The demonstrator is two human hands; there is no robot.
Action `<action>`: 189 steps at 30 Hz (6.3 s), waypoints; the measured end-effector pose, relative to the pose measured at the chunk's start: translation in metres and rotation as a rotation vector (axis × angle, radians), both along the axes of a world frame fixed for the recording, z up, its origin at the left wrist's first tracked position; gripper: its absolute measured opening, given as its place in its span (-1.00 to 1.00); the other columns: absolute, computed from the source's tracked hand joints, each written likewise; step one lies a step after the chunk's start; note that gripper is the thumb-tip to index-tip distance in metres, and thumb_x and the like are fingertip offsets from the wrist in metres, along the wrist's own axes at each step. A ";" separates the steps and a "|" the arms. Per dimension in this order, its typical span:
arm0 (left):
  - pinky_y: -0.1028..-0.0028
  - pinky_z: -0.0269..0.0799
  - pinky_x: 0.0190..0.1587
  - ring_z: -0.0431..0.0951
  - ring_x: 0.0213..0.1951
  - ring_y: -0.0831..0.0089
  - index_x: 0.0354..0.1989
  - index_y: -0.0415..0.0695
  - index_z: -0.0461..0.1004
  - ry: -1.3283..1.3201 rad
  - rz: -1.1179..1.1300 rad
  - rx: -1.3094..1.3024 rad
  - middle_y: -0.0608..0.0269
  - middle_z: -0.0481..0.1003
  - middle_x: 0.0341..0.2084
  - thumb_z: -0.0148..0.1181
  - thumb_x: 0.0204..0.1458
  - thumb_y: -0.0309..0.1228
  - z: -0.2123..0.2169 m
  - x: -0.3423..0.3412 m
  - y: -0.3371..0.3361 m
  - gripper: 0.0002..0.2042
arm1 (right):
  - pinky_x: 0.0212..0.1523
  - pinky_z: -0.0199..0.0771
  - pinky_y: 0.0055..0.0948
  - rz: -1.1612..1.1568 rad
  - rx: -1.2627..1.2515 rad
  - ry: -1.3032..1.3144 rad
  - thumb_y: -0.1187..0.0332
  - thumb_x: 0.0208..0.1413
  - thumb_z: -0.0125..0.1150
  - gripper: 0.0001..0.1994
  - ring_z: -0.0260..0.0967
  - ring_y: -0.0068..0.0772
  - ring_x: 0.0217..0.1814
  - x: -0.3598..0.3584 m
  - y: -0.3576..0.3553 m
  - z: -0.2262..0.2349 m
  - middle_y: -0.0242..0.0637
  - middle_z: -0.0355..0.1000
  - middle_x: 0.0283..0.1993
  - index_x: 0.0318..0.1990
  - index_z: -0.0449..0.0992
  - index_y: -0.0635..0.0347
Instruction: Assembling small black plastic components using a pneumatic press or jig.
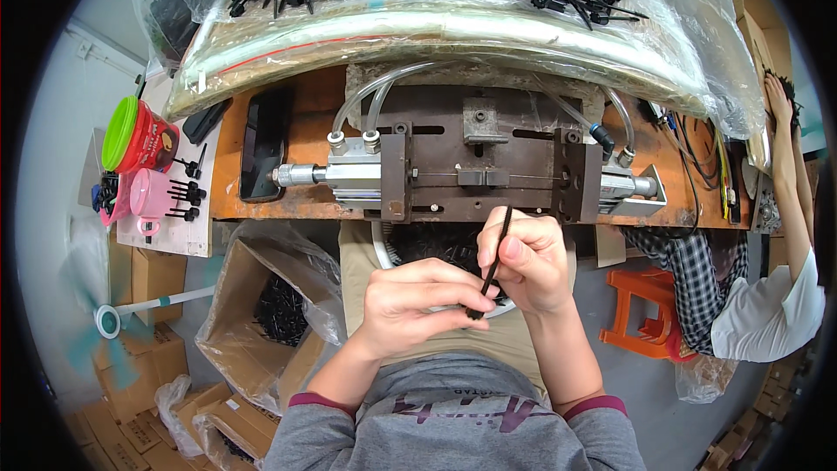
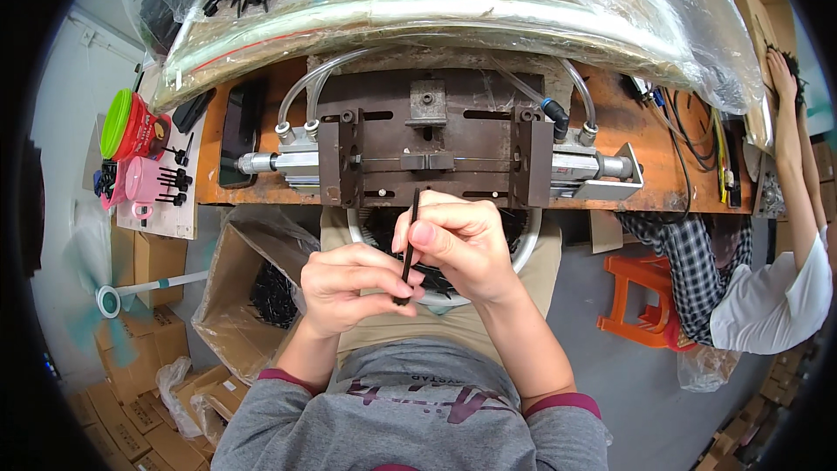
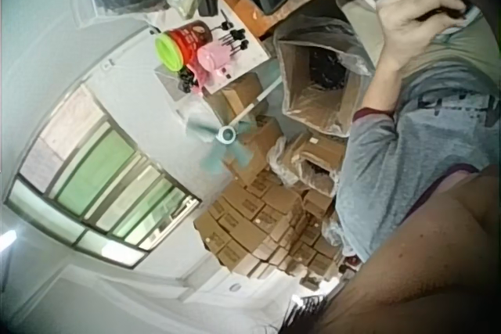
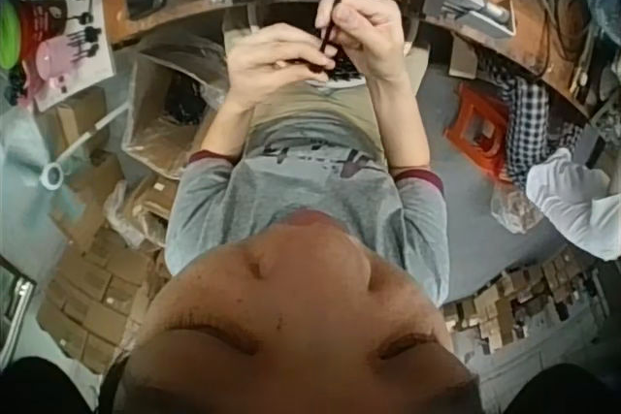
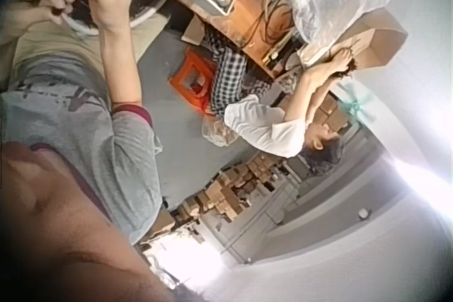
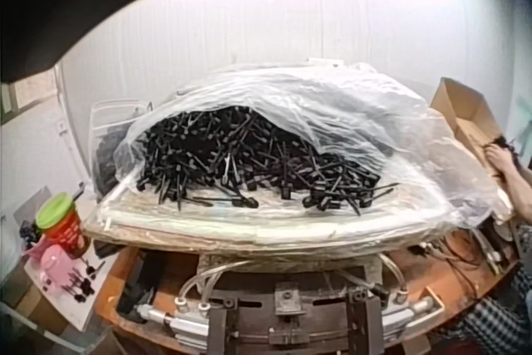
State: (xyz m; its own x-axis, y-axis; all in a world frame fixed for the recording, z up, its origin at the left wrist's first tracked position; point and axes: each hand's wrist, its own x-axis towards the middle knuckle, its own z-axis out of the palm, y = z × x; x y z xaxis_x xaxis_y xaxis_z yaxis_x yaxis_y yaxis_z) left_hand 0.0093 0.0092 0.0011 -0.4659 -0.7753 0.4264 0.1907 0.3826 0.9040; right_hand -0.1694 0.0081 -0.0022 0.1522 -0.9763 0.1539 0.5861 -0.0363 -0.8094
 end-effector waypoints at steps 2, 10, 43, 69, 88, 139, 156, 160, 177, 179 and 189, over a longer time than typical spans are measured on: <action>0.42 0.62 -0.27 0.65 -0.29 0.32 -0.33 -0.27 0.65 0.183 -0.090 0.180 0.09 0.60 -0.37 0.44 -0.24 -0.62 -0.008 -0.001 0.004 -0.77 | -0.63 0.07 -0.68 0.100 0.010 -0.176 0.35 0.20 0.22 -0.72 0.21 -0.65 -0.57 0.004 0.001 -0.006 -0.16 0.44 -0.37 -0.39 0.58 0.49; 0.35 0.67 -0.25 0.66 -0.30 0.20 -0.31 -0.36 0.61 0.647 -0.268 0.648 -0.05 0.57 -0.33 0.45 -0.30 -0.69 -0.026 -0.006 0.016 -0.72 | -0.77 -0.06 -0.72 0.264 0.061 -0.475 0.34 0.29 0.08 -0.71 0.04 -0.78 -0.78 0.020 0.005 -0.023 -0.19 0.41 -0.48 -0.36 0.50 0.45; 0.09 0.49 -0.11 0.56 -0.08 -0.11 -0.19 -0.57 0.51 0.845 -0.662 -0.083 -0.53 0.46 -0.14 -0.02 0.25 -0.04 0.095 -0.040 0.017 -0.39 | -0.40 0.49 -0.53 -0.485 -0.297 0.929 0.78 -0.13 0.15 -0.80 0.52 -0.36 -0.37 -0.001 0.051 0.011 -0.14 0.55 -0.33 -0.36 0.57 0.33; -0.10 -0.55 0.45 -0.36 0.47 0.08 0.44 0.41 -0.14 0.124 1.436 -0.943 0.52 -0.49 0.47 0.27 -0.19 -0.73 0.047 -0.069 0.008 0.06 | -0.48 0.41 -0.48 -0.463 -0.523 1.030 0.70 -0.29 0.20 -0.79 0.52 -0.31 -0.44 0.013 0.054 0.008 -0.20 0.54 -0.39 -0.42 0.56 0.25; 0.23 0.07 0.21 0.06 0.14 0.34 0.09 0.54 0.15 0.161 1.130 -0.829 0.58 -0.16 0.20 0.38 -0.13 -0.48 -0.001 -0.046 0.029 -0.30 | -0.53 0.35 -0.50 -0.421 -0.530 1.012 0.71 -0.32 0.21 -0.76 0.45 -0.36 -0.53 0.014 0.052 0.007 -0.22 0.54 -0.37 -0.40 0.56 0.26; 0.65 0.31 -0.74 0.45 -0.76 0.53 -0.29 -0.37 0.41 0.360 0.153 0.618 -0.06 0.54 -0.58 0.18 0.09 -0.65 0.044 0.005 -0.013 -0.92 | -0.52 0.39 -0.51 -0.502 -0.530 1.077 0.74 -0.34 0.19 -0.74 0.47 -0.37 -0.51 0.002 0.048 0.018 -0.22 0.55 -0.37 -0.41 0.58 0.26; 0.63 0.51 -0.51 0.62 -0.56 0.52 -0.44 -0.30 0.56 0.168 0.102 0.430 0.11 0.60 -0.57 0.24 0.09 -0.59 0.061 0.001 -0.004 -0.92 | -0.41 0.49 -0.48 -0.556 -0.643 1.092 0.75 -0.27 0.18 -0.76 0.54 -0.28 -0.39 -0.021 0.012 0.053 -0.16 0.55 -0.38 -0.38 0.58 0.30; 0.62 0.41 -0.57 0.56 -0.61 0.54 -0.54 -0.22 0.51 0.157 0.023 0.077 0.23 0.57 -0.63 0.57 -0.28 -0.53 0.056 0.004 -0.006 -0.74 | -0.29 0.49 -0.49 -0.671 -0.635 1.122 0.76 -0.16 0.12 -0.80 0.53 -0.28 -0.32 -0.038 -0.013 0.074 -0.17 0.54 -0.37 -0.37 0.55 0.35; 0.06 0.43 -0.04 0.57 -0.16 -0.07 -0.16 -0.44 0.50 0.840 -0.643 -0.080 -0.37 0.50 -0.21 -0.04 0.25 -0.20 0.090 -0.029 0.025 -0.57 | 0.01 0.40 -0.21 -0.907 -0.804 1.788 0.50 -0.03 0.10 -0.75 0.38 -0.19 -0.01 -0.080 -0.150 0.107 -0.27 0.50 -0.15 -0.13 0.48 0.15; 0.05 0.44 -0.02 0.59 -0.17 -0.09 -0.15 -0.48 0.52 0.760 -0.609 -0.219 -0.41 0.52 -0.23 -0.11 0.31 -0.18 0.086 -0.016 0.013 -0.52 | 0.00 0.42 -0.19 -0.900 -0.812 1.849 0.51 -0.04 0.11 -0.74 0.39 -0.19 -0.01 -0.082 -0.160 0.106 -0.27 0.50 -0.15 -0.13 0.48 0.15; 0.31 0.45 -0.17 0.61 -0.37 0.41 -0.35 -0.12 0.45 0.467 0.022 -0.346 0.18 0.58 -0.40 0.03 0.25 -0.34 0.075 0.016 0.009 -0.83 | -0.02 0.41 -0.24 -0.673 -0.777 1.944 0.55 -0.05 0.21 -0.65 0.44 -0.15 -0.10 -0.094 -0.180 0.109 -0.26 0.48 -0.13 -0.04 0.49 0.10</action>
State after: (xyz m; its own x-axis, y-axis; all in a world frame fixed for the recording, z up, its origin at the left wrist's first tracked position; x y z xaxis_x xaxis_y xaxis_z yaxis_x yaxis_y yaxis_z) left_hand 0.0253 0.0182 0.0757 -0.1529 -0.5615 0.8133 0.5273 0.6497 0.5476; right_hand -0.2637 -0.1721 0.1066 0.3197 -0.7731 0.5479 -0.9372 -0.3430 0.0629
